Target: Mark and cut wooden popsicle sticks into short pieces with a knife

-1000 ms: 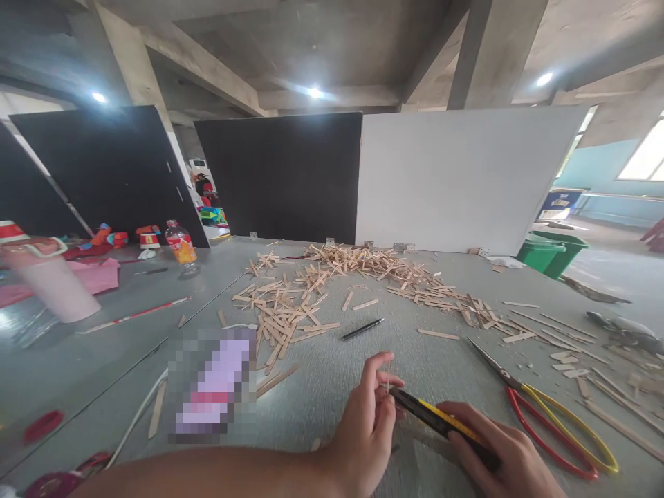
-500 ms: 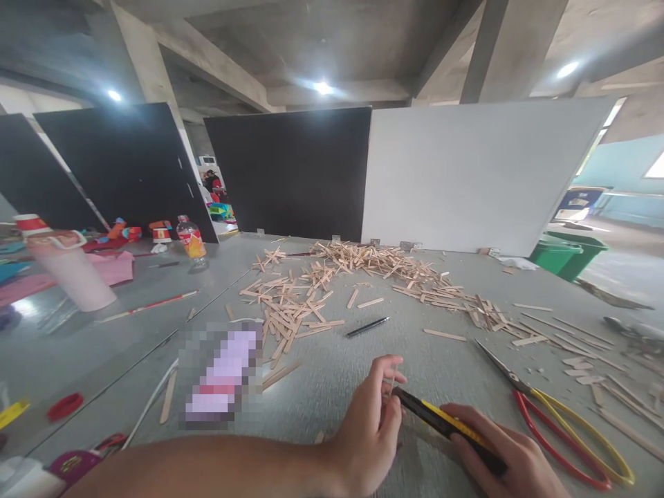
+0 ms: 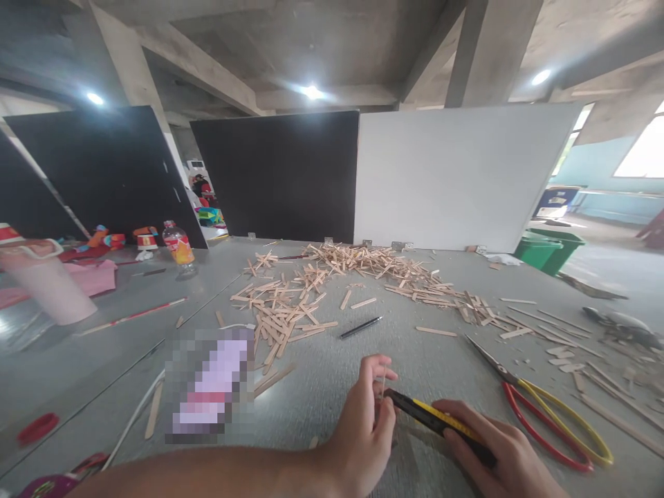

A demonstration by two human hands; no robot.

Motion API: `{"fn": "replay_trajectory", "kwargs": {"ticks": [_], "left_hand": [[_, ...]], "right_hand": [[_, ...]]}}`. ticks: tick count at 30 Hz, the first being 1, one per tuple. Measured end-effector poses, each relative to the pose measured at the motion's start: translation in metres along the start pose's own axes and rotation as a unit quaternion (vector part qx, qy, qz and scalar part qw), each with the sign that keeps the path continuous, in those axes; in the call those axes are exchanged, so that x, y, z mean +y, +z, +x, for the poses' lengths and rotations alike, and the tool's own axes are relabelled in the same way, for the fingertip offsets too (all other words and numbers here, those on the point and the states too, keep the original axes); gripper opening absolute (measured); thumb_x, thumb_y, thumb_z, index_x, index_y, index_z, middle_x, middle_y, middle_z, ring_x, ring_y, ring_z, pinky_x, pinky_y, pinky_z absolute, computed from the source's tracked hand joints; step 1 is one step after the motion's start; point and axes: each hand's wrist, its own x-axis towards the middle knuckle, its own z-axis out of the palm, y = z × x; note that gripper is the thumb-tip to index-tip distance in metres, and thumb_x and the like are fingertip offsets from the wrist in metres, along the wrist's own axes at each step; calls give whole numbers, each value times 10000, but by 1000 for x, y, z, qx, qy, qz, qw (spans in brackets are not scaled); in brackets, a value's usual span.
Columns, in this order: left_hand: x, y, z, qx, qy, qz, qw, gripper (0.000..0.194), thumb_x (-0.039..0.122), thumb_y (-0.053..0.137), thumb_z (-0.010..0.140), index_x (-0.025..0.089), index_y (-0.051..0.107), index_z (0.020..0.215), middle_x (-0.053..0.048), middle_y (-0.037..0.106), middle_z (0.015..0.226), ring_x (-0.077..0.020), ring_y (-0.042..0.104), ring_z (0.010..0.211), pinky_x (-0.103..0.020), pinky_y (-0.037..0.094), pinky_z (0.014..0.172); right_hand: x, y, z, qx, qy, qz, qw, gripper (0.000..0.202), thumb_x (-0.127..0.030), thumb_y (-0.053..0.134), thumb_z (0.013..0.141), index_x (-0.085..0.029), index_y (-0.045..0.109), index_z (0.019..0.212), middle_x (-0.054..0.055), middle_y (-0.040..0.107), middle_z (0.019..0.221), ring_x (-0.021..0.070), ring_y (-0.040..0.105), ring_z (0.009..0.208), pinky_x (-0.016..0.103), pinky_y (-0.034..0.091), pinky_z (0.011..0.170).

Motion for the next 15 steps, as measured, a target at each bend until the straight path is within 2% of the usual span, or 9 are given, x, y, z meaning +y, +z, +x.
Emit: {"fn": "replay_trajectory", "kwargs": {"ticks": [15], "left_hand": [[-2, -1, -1, 3, 5, -9, 1000, 389, 202, 423, 1014, 251, 391, 1398, -140, 551, 1346, -231, 589, 1118, -441, 457, 1031]], "right_hand": [[-6, -5, 0, -6, 12, -7, 1000, 282, -386, 530, 1048, -248, 696, 1231, 81, 812, 1096, 184, 799, 860, 194, 630, 742]]}}
